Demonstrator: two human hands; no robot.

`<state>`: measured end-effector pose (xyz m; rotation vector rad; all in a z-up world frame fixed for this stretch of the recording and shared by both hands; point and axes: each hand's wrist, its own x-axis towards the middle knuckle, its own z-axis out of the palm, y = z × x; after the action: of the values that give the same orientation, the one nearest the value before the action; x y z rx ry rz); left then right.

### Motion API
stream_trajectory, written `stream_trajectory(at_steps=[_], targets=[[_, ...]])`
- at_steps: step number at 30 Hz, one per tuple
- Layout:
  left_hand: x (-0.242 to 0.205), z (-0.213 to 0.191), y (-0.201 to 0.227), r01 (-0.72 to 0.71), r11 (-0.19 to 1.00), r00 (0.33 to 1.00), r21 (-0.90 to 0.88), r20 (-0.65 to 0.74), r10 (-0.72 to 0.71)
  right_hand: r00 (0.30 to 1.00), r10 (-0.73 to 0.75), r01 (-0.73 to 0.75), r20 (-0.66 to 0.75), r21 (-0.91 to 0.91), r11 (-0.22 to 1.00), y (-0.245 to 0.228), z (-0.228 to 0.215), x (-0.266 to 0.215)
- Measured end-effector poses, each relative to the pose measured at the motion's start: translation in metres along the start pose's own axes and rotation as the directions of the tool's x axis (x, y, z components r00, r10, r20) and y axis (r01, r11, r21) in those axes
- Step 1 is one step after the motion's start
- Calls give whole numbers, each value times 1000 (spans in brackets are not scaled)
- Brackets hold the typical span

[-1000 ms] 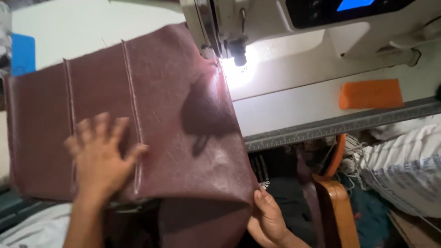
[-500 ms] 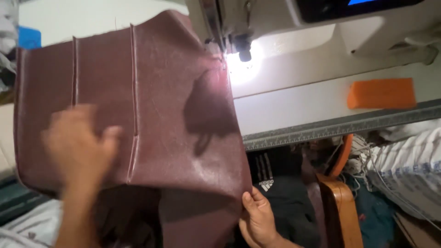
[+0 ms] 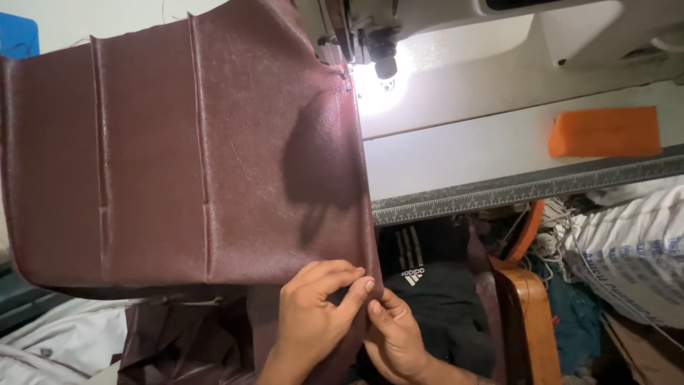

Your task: Sewing together pieces of brown leather or vinyl upholstery fabric using an industrial sewing machine.

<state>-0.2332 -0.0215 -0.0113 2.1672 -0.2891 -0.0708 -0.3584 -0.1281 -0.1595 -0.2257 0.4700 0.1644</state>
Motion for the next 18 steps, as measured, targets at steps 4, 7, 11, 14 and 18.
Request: stream_trajectory(at_steps=[4, 7, 11, 14, 18], targets=[[8, -5, 5, 98, 995, 990, -5, 106, -97, 1000, -11, 11, 6, -61, 998, 2, -3, 2], [14, -5, 7, 107, 994, 982, 25, 157, -109, 996, -85, 84, 0, -144, 986, 7, -12, 2], [13, 3, 7, 162, 978, 965, 131, 188, -185, 996, -79, 84, 29, -211, 974, 0, -3, 0], [9, 10, 3, 93, 973, 982, 212, 144, -126, 994, -80, 96, 78, -221, 970, -15, 8, 0], [4, 12, 4, -80, 956, 992, 282, 115, 49, 955, -266, 282, 130, -675, 682, -54, 25, 12]])
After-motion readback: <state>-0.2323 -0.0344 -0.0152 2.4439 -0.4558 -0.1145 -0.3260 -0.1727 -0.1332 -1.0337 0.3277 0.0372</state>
